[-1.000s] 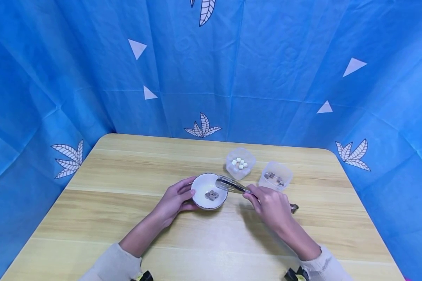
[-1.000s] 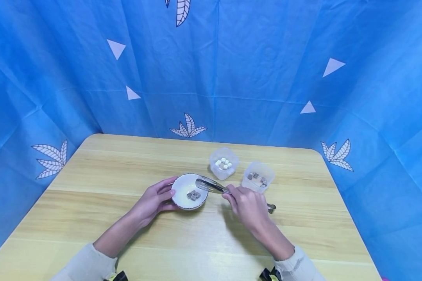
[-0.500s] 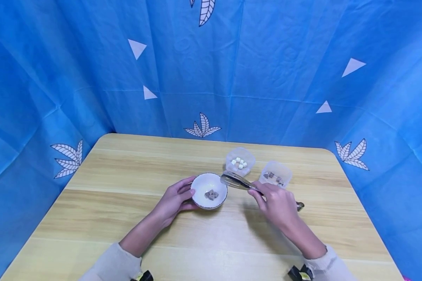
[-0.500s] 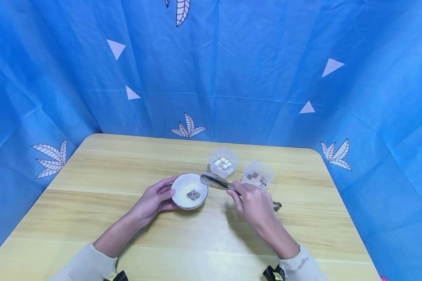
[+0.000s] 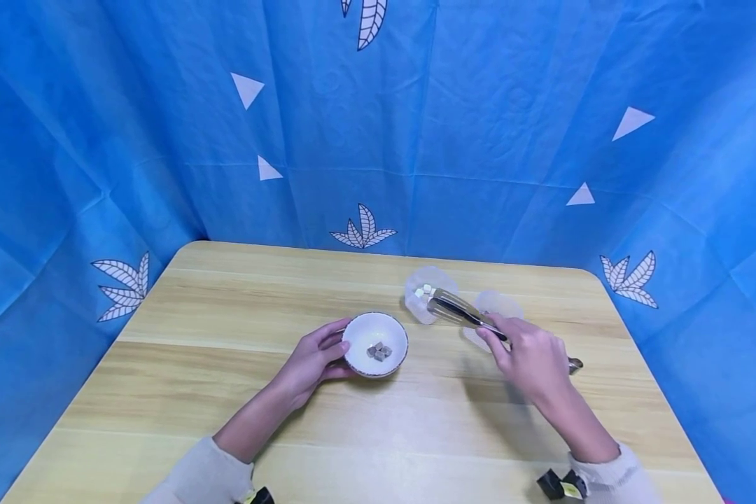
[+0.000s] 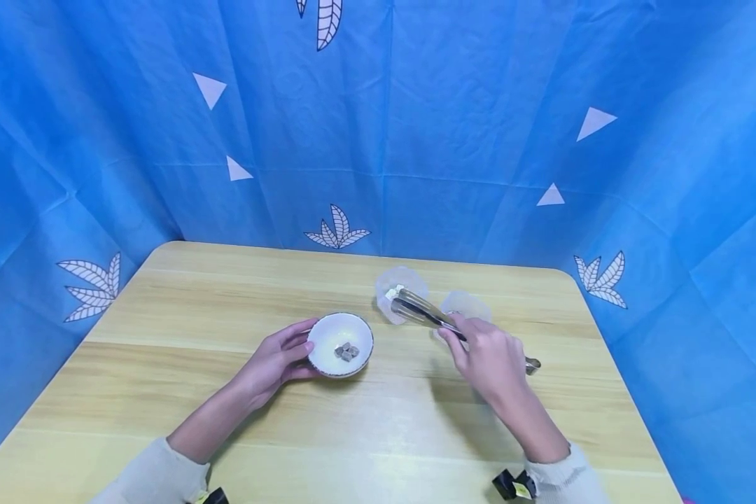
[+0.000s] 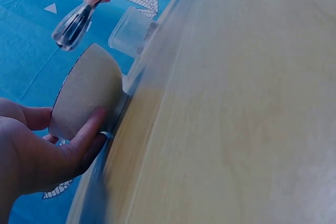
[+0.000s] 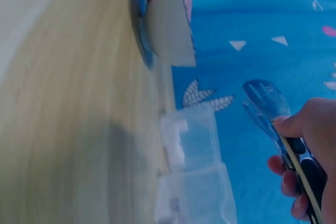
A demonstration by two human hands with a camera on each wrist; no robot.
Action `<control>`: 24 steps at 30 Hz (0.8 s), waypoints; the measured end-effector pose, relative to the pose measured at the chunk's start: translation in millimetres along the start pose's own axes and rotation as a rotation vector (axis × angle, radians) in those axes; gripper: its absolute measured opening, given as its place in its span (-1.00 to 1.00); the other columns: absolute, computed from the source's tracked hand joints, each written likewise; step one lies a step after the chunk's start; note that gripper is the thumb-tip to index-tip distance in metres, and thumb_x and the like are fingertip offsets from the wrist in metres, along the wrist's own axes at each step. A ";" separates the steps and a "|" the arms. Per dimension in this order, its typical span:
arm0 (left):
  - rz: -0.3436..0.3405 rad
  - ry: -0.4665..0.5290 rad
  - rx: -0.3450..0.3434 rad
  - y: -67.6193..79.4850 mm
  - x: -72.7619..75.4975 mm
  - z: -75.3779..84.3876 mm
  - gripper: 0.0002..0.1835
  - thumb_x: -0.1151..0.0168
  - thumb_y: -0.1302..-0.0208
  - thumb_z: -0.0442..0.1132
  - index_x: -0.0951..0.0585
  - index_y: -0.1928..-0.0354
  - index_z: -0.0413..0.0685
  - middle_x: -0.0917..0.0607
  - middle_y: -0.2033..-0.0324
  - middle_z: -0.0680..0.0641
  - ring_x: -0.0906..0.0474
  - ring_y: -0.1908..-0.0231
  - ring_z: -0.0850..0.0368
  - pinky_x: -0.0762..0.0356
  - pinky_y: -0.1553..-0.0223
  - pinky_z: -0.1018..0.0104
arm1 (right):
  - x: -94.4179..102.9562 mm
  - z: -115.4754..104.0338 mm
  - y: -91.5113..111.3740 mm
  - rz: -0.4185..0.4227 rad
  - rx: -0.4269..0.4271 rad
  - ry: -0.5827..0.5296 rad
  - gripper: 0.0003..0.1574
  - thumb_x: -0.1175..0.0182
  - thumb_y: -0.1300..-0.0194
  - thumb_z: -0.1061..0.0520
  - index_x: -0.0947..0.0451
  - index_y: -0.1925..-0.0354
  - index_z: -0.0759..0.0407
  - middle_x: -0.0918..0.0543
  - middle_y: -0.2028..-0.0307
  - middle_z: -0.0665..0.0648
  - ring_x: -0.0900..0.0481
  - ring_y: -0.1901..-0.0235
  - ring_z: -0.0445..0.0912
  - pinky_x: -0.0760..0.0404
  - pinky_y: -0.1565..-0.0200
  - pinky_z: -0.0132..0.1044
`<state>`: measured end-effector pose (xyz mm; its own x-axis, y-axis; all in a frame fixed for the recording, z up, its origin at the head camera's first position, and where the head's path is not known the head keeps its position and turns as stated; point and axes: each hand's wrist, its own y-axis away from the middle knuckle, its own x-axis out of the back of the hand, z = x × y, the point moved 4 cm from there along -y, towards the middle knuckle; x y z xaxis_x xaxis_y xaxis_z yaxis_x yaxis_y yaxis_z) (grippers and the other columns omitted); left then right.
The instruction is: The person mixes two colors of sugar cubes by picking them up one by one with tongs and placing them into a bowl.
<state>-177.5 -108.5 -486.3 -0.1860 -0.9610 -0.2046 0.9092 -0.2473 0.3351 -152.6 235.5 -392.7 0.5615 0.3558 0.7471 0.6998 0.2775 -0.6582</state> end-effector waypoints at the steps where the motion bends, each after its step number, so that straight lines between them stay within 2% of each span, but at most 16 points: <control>1: 0.001 0.000 0.000 0.2 -0.1 -0.1 -0.40 -0.10 -0.52 -0.41 -0.33 -0.54 0.00 -0.43 -0.45 -0.30 -0.67 -0.12 -0.07 -0.81 -0.06 0.03 | 2.0 3.3 0.3 -0.004 -0.006 0.011 -0.59 -0.50 -0.14 -0.04 -0.79 0.07 0.11 -0.84 0.37 0.21 -0.60 0.67 -0.02 -0.39 0.79 -0.21; 4: 0.006 -0.001 -0.001 0.5 -0.4 -0.2 -0.40 -0.10 -0.52 -0.41 -0.34 -0.54 0.00 -0.43 -0.45 -0.30 -0.67 -0.12 -0.07 -0.81 -0.06 0.03 | 7.9 12.8 1.3 -0.022 -0.028 0.047 -0.59 -0.50 -0.14 -0.05 -0.77 0.08 0.09 -0.81 0.44 0.19 -0.43 0.72 -0.10 -0.22 0.78 -0.30; 9: 0.008 -0.002 -0.001 1.1 -1.3 0.4 -0.40 -0.10 -0.52 -0.41 -0.34 -0.54 0.01 -0.42 -0.45 -0.30 -0.67 -0.13 -0.09 -0.81 -0.07 0.03 | 15.2 26.9 3.2 -0.060 -0.074 0.114 -0.55 -0.51 -0.15 -0.07 -0.77 0.03 0.08 -0.82 0.42 0.20 -0.26 0.74 -0.16 -0.03 0.76 -0.37; 16: 0.003 -0.001 -0.002 1.0 -1.4 0.5 -0.40 -0.10 -0.52 -0.41 -0.34 -0.54 0.01 -0.42 -0.46 -0.30 -0.67 -0.13 -0.08 -0.81 -0.07 0.03 | 20.4 42.7 7.8 -0.086 -0.110 0.168 -0.57 -0.50 -0.17 -0.07 -0.78 0.04 0.10 -0.83 0.37 0.21 -0.27 0.76 -0.13 -0.01 0.77 -0.35; 24: -0.002 -0.001 -0.002 1.5 -1.1 0.7 -0.39 -0.10 -0.51 -0.41 -0.33 -0.55 0.00 -0.41 -0.46 -0.30 -0.67 -0.13 -0.07 -0.81 -0.07 0.03 | 23.7 50.9 9.7 -0.096 -0.089 0.226 -0.67 -0.53 -0.14 0.03 -0.79 0.14 0.13 -0.75 0.50 0.17 -0.25 0.77 -0.08 0.07 0.75 -0.34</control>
<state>-176.2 -107.9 -484.9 -0.1883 -0.9607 -0.2039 0.9094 -0.2490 0.3331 -155.0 292.0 -386.2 0.5681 0.1202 0.8142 0.7851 0.2175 -0.5799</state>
